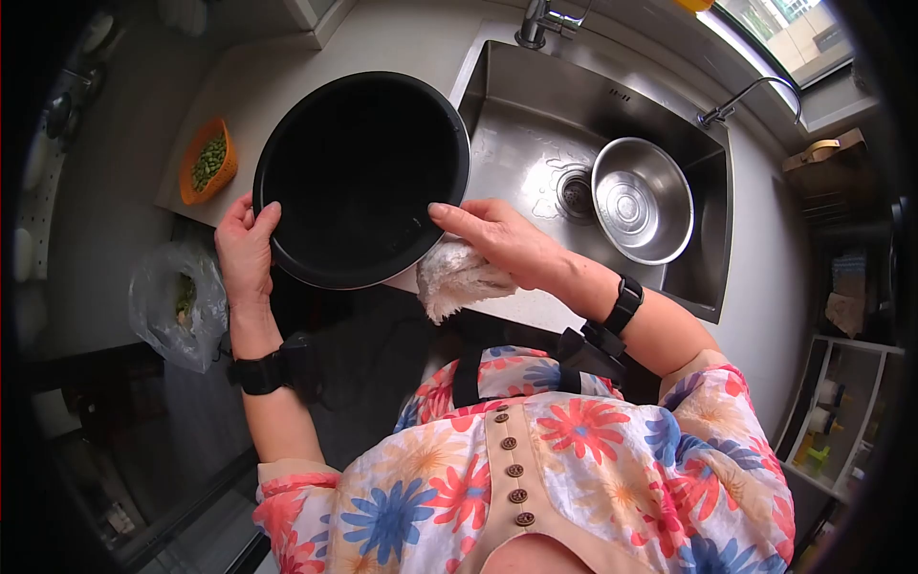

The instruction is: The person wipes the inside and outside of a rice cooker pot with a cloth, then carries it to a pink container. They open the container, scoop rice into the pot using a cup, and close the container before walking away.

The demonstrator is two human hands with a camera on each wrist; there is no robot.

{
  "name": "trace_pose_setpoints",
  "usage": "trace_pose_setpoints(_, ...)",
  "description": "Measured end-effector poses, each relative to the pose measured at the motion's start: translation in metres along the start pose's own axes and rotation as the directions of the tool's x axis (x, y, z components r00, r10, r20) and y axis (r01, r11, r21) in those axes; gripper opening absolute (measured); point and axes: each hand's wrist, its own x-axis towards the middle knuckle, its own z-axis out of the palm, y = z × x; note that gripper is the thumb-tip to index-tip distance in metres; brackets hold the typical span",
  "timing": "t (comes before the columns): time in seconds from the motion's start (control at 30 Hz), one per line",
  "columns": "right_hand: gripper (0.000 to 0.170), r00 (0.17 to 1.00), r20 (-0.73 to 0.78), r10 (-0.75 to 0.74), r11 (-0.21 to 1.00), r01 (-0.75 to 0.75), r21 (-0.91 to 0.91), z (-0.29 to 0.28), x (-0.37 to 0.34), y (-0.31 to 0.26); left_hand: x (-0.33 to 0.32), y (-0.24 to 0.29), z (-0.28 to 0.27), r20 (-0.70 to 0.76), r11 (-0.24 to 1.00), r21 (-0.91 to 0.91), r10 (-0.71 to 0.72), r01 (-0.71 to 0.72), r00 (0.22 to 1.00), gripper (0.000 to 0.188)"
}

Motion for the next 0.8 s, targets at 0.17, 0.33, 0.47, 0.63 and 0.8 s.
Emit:
trace_pose_setpoints(0.17,0.042,0.991,-0.056,0.122,0.989,-0.116,0.094,-0.013,-0.006,0.008,0.006,0.041,0.040,0.033,0.991,-0.003,0.133,-0.133,0.991,0.031)
trace_pose_setpoints(0.33,0.035,0.983,0.001,0.184,0.820,-0.154,0.552,-0.023,-0.018,0.022,0.020,0.091,0.085,0.200,0.922,0.293,0.200,-0.253,0.959,0.030)
trace_pose_setpoints(0.47,0.044,0.975,-0.050,0.217,0.787,-0.144,0.600,-0.032,-0.023,0.027,0.024,0.117,0.146,0.351,0.779,0.500,0.215,-0.377,0.911,0.036)
trace_pose_setpoints(0.63,0.039,0.962,-0.121,0.245,0.699,-0.089,0.709,-0.049,-0.008,0.044,0.020,0.126,0.225,0.474,0.596,0.556,0.346,-0.580,0.809,0.045)
trace_pose_setpoints(0.8,0.023,0.954,0.037,0.299,0.486,-0.185,0.854,-0.072,0.012,0.071,0.034,0.101,0.291,0.640,0.159,0.655,0.402,-0.739,0.654,0.037)
